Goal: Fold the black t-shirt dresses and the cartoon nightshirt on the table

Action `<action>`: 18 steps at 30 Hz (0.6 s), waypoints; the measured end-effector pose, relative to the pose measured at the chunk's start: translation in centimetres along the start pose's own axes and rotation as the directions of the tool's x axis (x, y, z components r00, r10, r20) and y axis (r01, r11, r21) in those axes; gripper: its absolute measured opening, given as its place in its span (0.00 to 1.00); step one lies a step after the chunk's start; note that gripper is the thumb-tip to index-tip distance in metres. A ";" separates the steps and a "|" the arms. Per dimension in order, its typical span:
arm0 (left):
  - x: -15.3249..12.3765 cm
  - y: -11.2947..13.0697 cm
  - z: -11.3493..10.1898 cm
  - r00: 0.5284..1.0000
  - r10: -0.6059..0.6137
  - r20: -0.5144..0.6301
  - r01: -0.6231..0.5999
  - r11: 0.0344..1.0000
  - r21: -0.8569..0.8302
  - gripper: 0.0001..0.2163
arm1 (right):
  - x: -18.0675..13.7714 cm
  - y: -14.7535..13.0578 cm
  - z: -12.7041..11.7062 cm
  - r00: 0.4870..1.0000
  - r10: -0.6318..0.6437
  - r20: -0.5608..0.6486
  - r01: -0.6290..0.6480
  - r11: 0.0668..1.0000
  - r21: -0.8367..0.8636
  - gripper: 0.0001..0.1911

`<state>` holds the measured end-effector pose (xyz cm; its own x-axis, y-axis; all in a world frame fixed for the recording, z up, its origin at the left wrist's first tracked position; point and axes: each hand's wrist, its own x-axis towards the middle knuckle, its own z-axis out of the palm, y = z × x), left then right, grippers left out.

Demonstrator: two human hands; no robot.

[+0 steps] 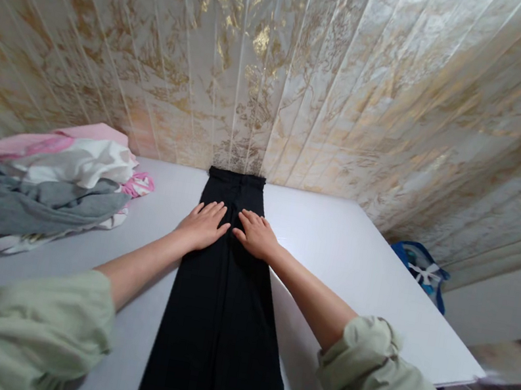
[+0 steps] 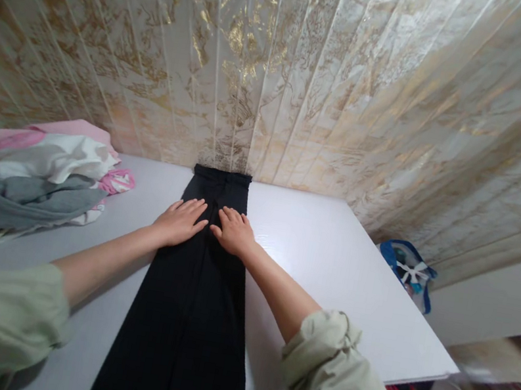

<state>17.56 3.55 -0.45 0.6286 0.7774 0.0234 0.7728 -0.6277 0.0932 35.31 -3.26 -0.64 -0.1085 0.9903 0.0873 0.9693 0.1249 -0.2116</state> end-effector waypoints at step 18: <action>-18.6 6.4 -3.1 0.941 0.334 0.059 -0.311 0.920 -0.240 0.11 | -19.7 -4.9 -4.0 0.936 -0.349 0.042 0.310 0.876 0.369 0.16</action>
<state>10.51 -14.80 2.84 0.8546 0.5192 -0.0059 0.4941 -0.8096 0.3169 33.56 -23.66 2.52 -0.4495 0.8860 0.1143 0.7342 0.4393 -0.5176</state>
